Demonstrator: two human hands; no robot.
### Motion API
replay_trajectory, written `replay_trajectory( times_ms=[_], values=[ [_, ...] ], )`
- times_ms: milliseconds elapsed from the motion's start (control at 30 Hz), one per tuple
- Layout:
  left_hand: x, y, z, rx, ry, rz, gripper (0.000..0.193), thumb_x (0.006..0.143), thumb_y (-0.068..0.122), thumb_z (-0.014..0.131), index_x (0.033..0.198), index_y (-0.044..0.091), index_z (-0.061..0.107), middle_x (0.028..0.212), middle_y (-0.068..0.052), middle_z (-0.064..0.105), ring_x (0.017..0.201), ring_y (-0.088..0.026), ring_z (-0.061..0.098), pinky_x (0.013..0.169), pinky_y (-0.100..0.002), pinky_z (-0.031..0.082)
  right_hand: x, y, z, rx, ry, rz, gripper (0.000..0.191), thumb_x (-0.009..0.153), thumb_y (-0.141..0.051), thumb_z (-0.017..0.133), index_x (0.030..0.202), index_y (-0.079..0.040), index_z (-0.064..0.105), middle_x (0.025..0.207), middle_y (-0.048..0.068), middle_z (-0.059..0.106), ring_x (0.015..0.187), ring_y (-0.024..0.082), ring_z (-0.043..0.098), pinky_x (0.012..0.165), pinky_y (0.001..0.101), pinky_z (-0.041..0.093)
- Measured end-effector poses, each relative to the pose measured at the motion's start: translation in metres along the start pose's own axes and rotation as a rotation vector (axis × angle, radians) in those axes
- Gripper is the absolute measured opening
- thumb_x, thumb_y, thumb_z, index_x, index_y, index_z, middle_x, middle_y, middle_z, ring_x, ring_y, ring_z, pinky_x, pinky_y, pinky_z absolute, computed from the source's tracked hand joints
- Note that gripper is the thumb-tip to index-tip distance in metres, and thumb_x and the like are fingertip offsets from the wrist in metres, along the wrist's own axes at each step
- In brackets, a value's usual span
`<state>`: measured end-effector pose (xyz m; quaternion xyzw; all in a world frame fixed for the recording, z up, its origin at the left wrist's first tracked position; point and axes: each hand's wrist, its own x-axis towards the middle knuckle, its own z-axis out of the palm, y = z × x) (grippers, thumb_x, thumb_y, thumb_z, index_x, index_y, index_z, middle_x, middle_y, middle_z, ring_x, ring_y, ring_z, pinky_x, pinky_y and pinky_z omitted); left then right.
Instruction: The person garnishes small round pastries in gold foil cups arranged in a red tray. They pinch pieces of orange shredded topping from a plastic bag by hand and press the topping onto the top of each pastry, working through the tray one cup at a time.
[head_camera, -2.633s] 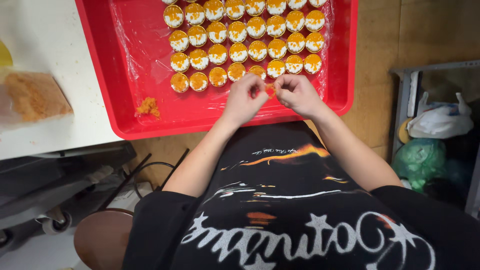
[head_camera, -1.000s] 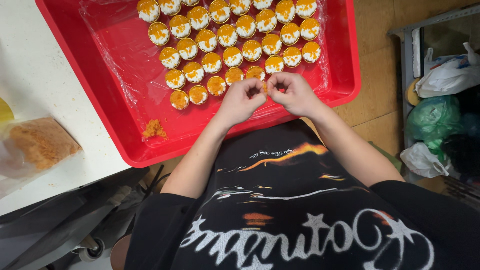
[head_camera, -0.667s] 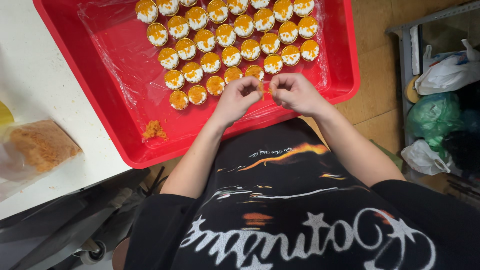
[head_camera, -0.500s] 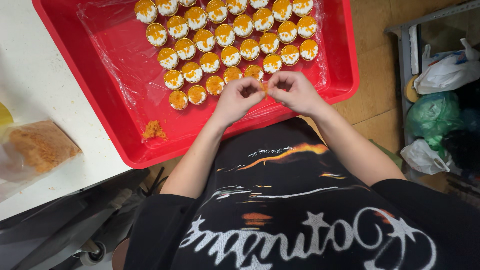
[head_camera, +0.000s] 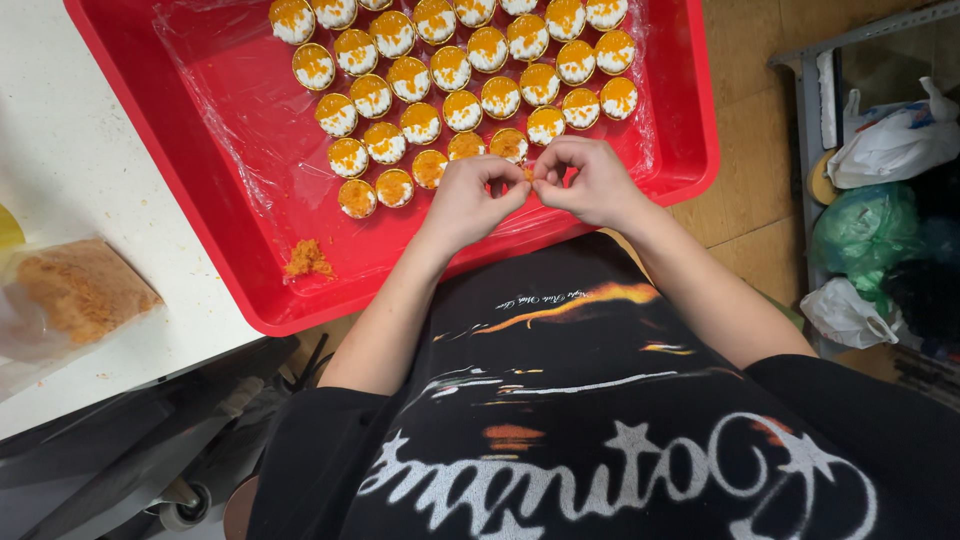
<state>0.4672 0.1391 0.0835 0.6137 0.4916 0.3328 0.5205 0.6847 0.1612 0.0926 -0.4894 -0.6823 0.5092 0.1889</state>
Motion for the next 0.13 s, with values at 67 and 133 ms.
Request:
replay_trajectory(
  times_ms=[67, 133],
  values=[
    [0.0006, 0.0003, 0.0007, 0.039, 0.014, 0.034, 0.016, 0.083, 0.018, 0.076, 0.087, 0.003, 0.076, 0.078, -0.007, 0.072, 0.066, -0.016, 0.064, 0.061, -0.032, 0.051, -0.0003, -0.0039, -0.0007, -0.005, 0.010, 0.008, 0.008, 0.083, -0.010, 0.074, 0.085, -0.005, 0.068, 0.082, 0.000, 0.065, 0.076, 0.007, 0.061, 0.063, 0.0254, 0.049],
    [0.0005, -0.0008, 0.0009, 0.083, -0.006, 0.039, 0.016, 0.084, 0.019, 0.075, 0.086, 0.003, 0.076, 0.079, -0.007, 0.073, 0.068, -0.016, 0.066, 0.063, -0.033, 0.052, -0.0011, -0.0075, -0.0025, -0.039, -0.003, -0.013, 0.009, 0.084, -0.011, 0.075, 0.086, -0.004, 0.069, 0.083, 0.000, 0.065, 0.076, 0.009, 0.062, 0.064, 0.0262, 0.049]
  ],
)
